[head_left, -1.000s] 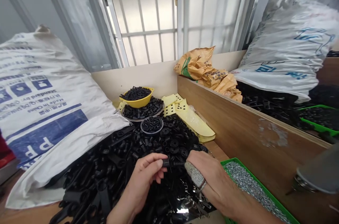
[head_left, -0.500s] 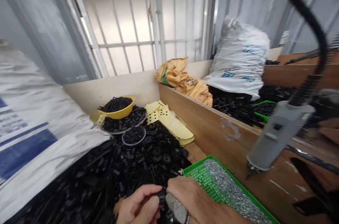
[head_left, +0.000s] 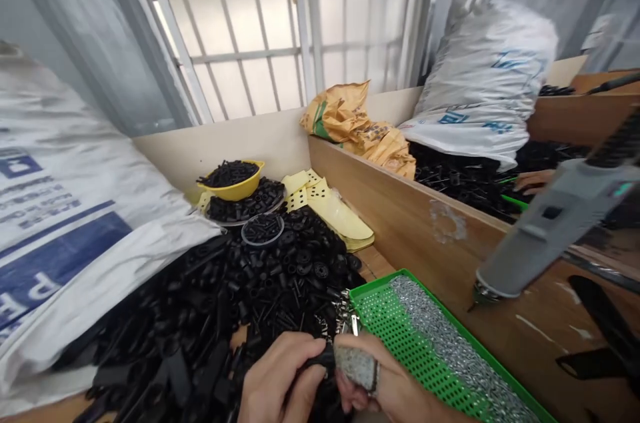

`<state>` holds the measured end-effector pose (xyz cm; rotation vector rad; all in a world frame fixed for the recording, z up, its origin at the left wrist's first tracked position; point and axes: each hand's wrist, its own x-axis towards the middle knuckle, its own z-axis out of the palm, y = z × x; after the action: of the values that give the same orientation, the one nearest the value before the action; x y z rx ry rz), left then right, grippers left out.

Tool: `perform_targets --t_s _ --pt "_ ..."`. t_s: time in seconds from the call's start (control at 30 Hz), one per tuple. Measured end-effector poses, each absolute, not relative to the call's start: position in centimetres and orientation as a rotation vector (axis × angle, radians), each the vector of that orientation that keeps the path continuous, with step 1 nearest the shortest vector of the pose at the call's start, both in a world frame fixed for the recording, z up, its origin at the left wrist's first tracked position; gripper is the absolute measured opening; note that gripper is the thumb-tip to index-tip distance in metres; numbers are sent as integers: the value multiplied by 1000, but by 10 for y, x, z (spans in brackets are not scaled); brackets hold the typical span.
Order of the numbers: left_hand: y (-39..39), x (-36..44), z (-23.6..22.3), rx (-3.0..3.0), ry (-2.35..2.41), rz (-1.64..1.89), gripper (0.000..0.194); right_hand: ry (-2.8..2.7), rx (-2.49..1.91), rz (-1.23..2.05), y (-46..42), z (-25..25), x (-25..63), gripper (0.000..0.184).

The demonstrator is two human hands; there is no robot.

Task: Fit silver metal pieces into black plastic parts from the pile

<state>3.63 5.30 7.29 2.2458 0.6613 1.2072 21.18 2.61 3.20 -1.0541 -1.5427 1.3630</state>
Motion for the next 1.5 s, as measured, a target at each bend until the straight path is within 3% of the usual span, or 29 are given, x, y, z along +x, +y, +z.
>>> perform_targets --t_s 0.2,0.33,0.47,0.67,0.93,1.23,1.4,1.5 --pt "41 34 62 2223 707 1153 30 -1532 -1127 1266 18 17 213 29" --pt "33 30 48 2120 762 1203 27 -1539 -1136 1421 20 16 205 25" --pt "39 21 38 2053 1020 1038 18 -1632 -1183 1460 31 23 195 18" --pt "70 1 37 2043 1453 795 15 -2064 -1331 1032 58 44 195 18" --pt "88 -12 27 2184 1489 710 16 -2451 -1521 273 92 37 209 30" --pt "93 -19 49 2351 1380 823 15 -2564 -1422 15 110 30 189 31" --pt "103 -18 56 2389 1430 732 15 -2573 -1367 -20 117 30 181 38" --pt "108 -13 56 2387 1458 590 17 -2600 -1313 -29 120 31 180 33"
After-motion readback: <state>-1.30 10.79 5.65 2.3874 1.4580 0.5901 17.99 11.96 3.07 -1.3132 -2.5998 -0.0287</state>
